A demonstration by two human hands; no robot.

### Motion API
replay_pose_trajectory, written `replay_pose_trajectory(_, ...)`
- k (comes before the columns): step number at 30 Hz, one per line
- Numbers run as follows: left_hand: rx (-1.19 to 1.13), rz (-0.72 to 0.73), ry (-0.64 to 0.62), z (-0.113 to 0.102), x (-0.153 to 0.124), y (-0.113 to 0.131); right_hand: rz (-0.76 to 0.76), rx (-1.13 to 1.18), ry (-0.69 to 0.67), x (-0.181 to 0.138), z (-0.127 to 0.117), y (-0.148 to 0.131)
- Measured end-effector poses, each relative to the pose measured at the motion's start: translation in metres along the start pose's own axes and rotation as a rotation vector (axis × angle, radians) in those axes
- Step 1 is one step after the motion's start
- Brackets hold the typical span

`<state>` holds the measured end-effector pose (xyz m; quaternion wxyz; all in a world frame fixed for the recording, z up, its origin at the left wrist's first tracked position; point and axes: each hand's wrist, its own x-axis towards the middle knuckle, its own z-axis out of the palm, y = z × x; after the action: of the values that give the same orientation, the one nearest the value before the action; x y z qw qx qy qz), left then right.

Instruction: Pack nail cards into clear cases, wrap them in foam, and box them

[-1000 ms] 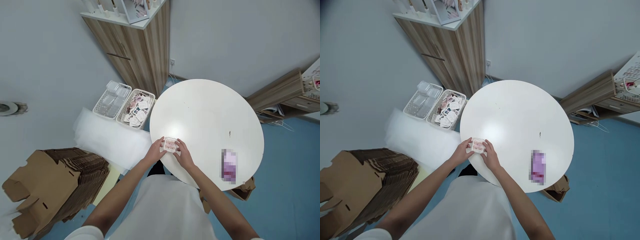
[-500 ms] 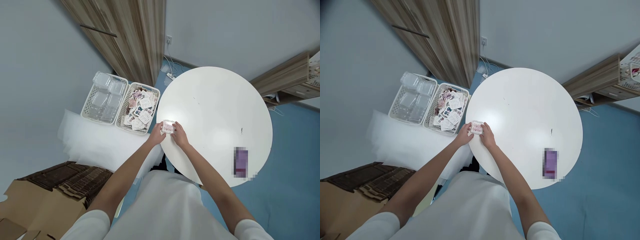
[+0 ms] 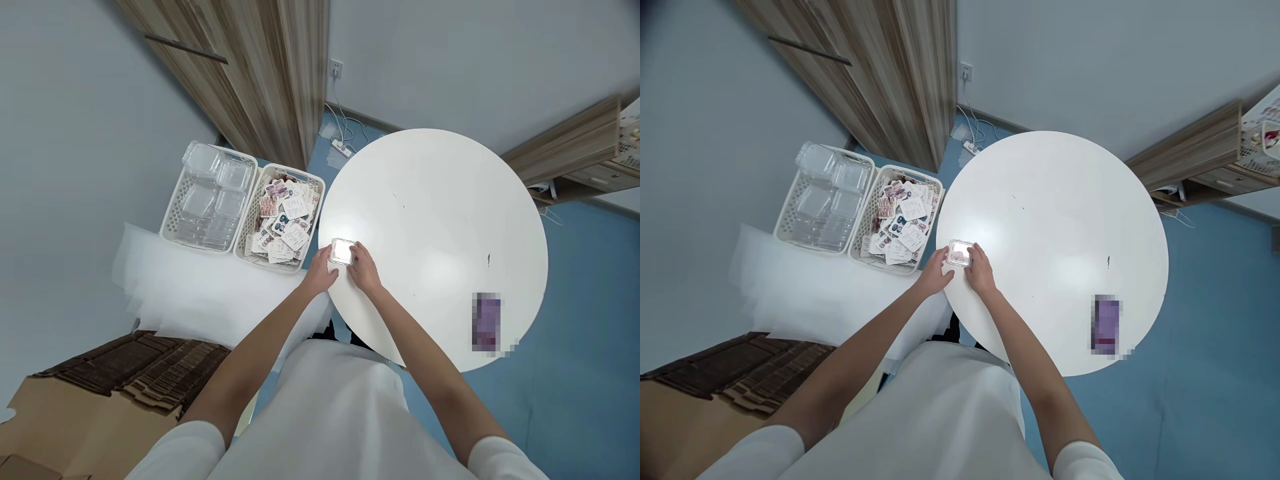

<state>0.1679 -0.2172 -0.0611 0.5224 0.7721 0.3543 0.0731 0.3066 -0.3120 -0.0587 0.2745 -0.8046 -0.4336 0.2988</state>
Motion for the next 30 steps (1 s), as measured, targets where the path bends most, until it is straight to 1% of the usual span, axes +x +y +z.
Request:
replay_pose_trajectory(12,0.018,0.013,-0.005,0.000,-0.003,-0.003,-0.039,0.002,0.024,-0.005,0.001,0.000)
replay_pose_trajectory(16,0.036,0.018,0.034,0.003,-0.006,-0.001,-0.035,0.030,0.015,-0.014,0.001,0.000)
replay_pose_trajectory(19,0.073,0.036,0.090,0.006,-0.014,0.005,-0.049,0.019,0.029,-0.031,-0.003,-0.001)
replay_pose_trajectory(22,0.132,0.040,0.171,0.013,-0.035,0.012,-0.118,-0.050,0.103,-0.056,-0.009,-0.002)
replay_pose_trajectory(24,0.170,0.035,0.228,0.020,-0.057,0.015,-0.202,-0.087,0.140,-0.071,-0.012,-0.002)
replay_pose_trajectory(25,0.196,0.031,0.249,0.024,-0.071,0.015,-0.252,-0.095,0.135,-0.077,-0.013,-0.003)
replay_pose_trajectory(26,0.230,0.024,0.265,0.028,-0.085,0.013,-0.307,-0.097,0.106,-0.082,-0.012,-0.003)
replay_pose_trajectory(27,0.273,0.008,0.276,0.032,-0.100,0.010,-0.365,-0.094,0.050,-0.086,-0.009,-0.004)
replay_pose_trajectory(29,0.369,-0.066,0.274,0.039,-0.131,-0.001,-0.483,-0.088,-0.131,-0.089,0.001,-0.008)
replay_pose_trajectory(30,0.418,-0.124,0.277,0.041,-0.147,-0.007,-0.533,-0.086,-0.233,-0.089,0.008,-0.010)
